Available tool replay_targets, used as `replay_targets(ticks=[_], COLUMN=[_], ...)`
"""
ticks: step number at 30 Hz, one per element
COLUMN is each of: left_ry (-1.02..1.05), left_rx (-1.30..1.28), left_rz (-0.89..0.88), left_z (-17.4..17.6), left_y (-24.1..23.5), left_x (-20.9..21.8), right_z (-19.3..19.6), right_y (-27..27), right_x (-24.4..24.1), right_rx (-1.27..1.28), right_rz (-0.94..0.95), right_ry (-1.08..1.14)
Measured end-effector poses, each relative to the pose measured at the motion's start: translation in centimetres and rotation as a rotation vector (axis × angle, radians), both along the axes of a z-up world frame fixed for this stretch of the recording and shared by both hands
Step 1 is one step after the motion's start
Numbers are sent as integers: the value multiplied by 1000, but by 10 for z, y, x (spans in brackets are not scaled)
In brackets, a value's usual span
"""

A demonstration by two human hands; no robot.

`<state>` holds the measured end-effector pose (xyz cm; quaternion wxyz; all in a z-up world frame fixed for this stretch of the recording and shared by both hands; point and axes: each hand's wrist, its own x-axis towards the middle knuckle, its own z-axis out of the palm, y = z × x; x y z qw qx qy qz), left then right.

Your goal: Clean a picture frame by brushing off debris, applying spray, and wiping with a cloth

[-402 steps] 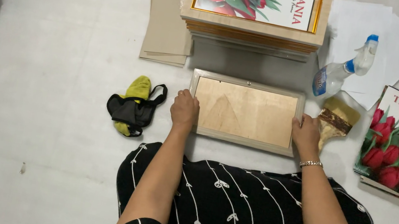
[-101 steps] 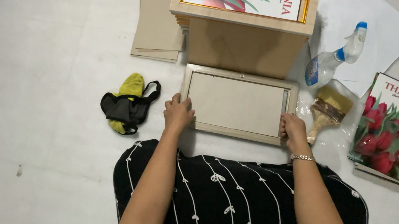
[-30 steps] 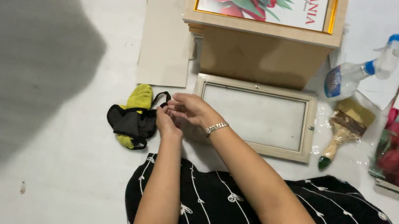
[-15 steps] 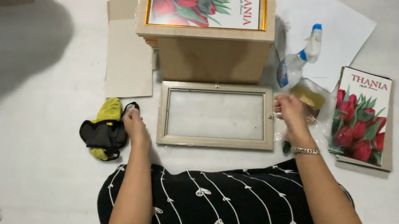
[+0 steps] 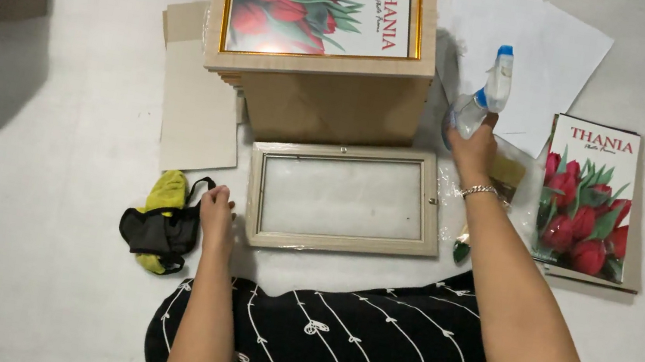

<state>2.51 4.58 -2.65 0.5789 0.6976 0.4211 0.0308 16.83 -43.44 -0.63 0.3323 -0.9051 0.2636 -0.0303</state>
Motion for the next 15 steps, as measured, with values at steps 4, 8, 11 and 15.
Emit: replay_targets(ticks=[4,8,11,15], left_ry=[16,11,26,21], left_rx=[27,20,26,20], left_rz=[-56,-57,-76,-77], left_z=[-4,-3,1,1], left_y=[1,2,2,0], left_x=[3,-1,-4,-1], right_z=[-6,-18,9,117], right_y=[23,27,28,18], right_x=[7,10,3,-23], right_rx=[58,52,-11,262], right_rz=[9,56,130,185], right_ry=[-28,-6,67,158])
